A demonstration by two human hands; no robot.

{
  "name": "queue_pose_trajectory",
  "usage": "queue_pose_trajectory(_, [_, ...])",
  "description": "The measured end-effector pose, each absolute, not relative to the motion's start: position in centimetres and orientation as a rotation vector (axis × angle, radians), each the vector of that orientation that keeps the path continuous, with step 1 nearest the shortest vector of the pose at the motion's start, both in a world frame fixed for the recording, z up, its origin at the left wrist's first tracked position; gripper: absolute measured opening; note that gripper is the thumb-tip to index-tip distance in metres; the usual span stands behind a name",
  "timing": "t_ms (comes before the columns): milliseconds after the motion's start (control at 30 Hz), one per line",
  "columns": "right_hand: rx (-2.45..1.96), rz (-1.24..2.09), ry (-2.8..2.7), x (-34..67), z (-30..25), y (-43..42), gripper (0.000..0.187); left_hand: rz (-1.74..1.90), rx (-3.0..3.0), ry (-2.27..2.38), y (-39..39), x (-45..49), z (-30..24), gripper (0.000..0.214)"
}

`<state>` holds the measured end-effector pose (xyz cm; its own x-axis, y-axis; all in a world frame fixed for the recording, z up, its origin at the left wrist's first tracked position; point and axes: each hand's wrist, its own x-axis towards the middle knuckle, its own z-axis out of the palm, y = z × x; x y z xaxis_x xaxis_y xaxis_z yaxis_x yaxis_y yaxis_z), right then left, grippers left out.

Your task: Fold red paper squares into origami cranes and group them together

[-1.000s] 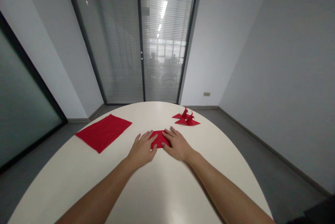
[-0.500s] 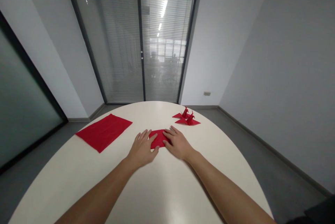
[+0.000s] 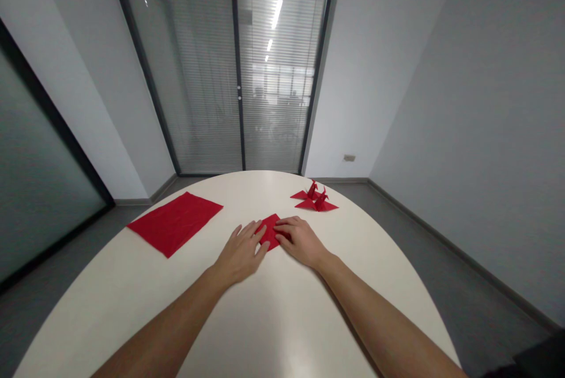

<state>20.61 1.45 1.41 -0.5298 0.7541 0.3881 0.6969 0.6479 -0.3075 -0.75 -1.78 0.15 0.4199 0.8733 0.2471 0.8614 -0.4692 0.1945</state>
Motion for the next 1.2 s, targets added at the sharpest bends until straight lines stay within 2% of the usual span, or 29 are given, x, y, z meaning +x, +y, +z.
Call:
queue_pose_trajectory(167, [-1.152,0.181,-2.393,20.3,1.5,1.0,0.037,0.472,2.606,1.621,-1.7,-0.7,-0.1,0.051])
queue_pose_trajectory(367, [-1.122,0.142,-2.452,20.4,1.2,1.0,0.060,0.570,2.660,1.662,-1.7,-0.5,0.0,0.048])
queue_pose_trajectory(467, [-1.106,0.148,-2.465,20.4,1.3,1.0,0.066,0.621,2.700,1.660,-1.6,-0.5,0.3,0.045])
queue_pose_trajectory(800, [-1.061,0.158,-2.460,20.5,2.0,0.8,0.038,0.736,2.700,1.600,-1.8,-0.6,0.5,0.038])
queue_pose_trajectory(1000, [-1.065,0.166,-2.444,20.5,1.8,1.1,0.035,0.785,2.646,1.617,-1.8,-0.5,1.0,0.024])
queue_pose_trajectory(1200, [-1.016,0.187,-2.447,20.3,2.5,0.5,0.032,0.780,2.611,1.666,-1.7,-0.5,1.2,0.021])
